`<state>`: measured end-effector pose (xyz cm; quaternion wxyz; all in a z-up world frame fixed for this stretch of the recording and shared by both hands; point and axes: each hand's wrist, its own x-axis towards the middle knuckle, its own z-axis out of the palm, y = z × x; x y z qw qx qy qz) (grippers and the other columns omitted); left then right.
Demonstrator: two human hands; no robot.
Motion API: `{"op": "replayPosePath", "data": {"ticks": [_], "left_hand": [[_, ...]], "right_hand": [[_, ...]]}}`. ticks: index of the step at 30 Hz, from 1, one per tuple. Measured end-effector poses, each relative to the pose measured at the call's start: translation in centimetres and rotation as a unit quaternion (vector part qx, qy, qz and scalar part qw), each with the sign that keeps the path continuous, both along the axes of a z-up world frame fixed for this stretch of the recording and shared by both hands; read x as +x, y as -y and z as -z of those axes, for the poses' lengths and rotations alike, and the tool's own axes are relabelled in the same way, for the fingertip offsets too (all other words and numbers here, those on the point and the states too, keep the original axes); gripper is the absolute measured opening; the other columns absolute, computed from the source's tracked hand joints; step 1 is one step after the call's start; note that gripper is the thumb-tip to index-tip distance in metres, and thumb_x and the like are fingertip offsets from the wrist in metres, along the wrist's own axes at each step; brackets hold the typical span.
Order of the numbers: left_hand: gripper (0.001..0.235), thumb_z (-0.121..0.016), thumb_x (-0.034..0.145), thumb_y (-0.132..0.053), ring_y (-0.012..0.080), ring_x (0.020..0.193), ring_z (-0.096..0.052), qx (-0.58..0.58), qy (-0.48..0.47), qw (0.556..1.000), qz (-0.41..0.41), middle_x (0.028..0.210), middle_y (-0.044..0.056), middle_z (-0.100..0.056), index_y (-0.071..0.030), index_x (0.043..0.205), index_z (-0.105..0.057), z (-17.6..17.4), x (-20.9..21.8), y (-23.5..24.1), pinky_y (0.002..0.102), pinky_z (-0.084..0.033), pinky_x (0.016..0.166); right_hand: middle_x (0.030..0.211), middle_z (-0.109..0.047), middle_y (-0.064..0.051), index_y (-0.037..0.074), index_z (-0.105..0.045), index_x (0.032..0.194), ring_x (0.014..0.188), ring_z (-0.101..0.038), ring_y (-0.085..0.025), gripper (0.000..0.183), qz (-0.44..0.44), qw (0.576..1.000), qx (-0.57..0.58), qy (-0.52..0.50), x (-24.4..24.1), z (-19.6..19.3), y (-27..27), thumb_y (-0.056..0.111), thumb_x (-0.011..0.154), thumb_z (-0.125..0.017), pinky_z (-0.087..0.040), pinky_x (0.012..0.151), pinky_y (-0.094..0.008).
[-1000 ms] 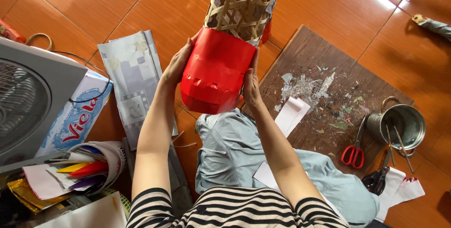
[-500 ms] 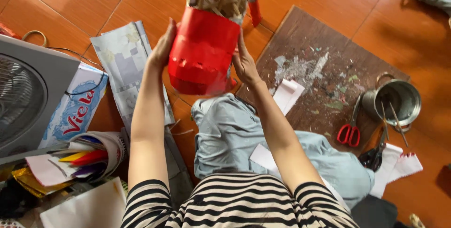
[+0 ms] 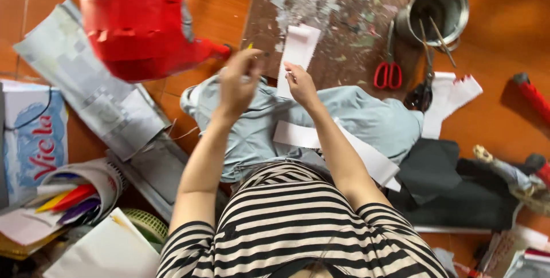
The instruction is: Applying red decorative paper strips to a bamboo-framed sculpture.
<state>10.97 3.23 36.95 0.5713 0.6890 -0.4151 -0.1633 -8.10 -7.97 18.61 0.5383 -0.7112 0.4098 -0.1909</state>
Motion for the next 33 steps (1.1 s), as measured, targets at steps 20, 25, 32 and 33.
{"op": "replayPosePath", "data": {"ticks": [20, 25, 32, 33], "left_hand": [[0.058, -0.081, 0.072, -0.015, 0.0356, 0.085, -0.073, 0.485, -0.005, 0.873, 0.061, 0.086, 0.017, -0.076, -0.006, 0.121, -0.052, 26.8, -7.3, 4.5, 0.047, -0.056, 0.080], [0.027, -0.083, 0.072, -0.015, 0.0274, 0.076, -0.075, 0.352, -0.007, 0.936, 0.008, 0.082, 0.014, -0.076, -0.002, 0.093, -0.074, 30.1, -6.3, 4.9, 0.039, -0.058, 0.072], [0.020, -0.080, 0.075, -0.013, 0.0259, 0.073, -0.073, 0.346, -0.005, 0.938, -0.025, 0.081, 0.014, -0.076, -0.002, 0.091, -0.077, 28.2, -6.4, 3.7, 0.038, -0.057, 0.070], [0.020, -0.081, 0.078, -0.016, 0.0234, 0.072, -0.073, 0.330, -0.043, 0.942, -0.034, 0.080, 0.013, -0.076, -0.001, 0.090, -0.076, 27.6, -6.4, 3.7, 0.037, -0.056, 0.069]], "right_hand": [[0.118, -0.058, -0.028, 0.014, -0.062, 0.140, 0.091, -0.065, -0.048, 0.046, 0.167, 0.847, -0.215, -0.457, -22.7, -5.2, 19.1, 0.009, 0.094, -0.060, -0.053, 0.078, -0.058], [0.096, -0.067, -0.021, 0.012, -0.067, 0.133, 0.086, -0.069, -0.044, 0.031, 0.242, 0.888, -0.237, -0.311, -23.5, 0.8, 14.8, 0.023, 0.103, -0.064, -0.055, 0.073, -0.051], [0.070, -0.061, -0.005, 0.010, -0.070, 0.124, 0.057, -0.058, -0.018, 0.029, 0.273, 0.944, 0.180, -0.049, -22.8, -0.8, 16.3, 0.023, 0.104, -0.054, -0.043, 0.050, -0.033], [0.070, -0.059, -0.002, 0.008, -0.070, 0.120, 0.056, -0.055, -0.015, 0.030, 0.279, 0.914, 0.295, 0.021, -23.4, 0.4, 16.8, 0.027, 0.106, -0.052, -0.039, 0.047, -0.030]]}}
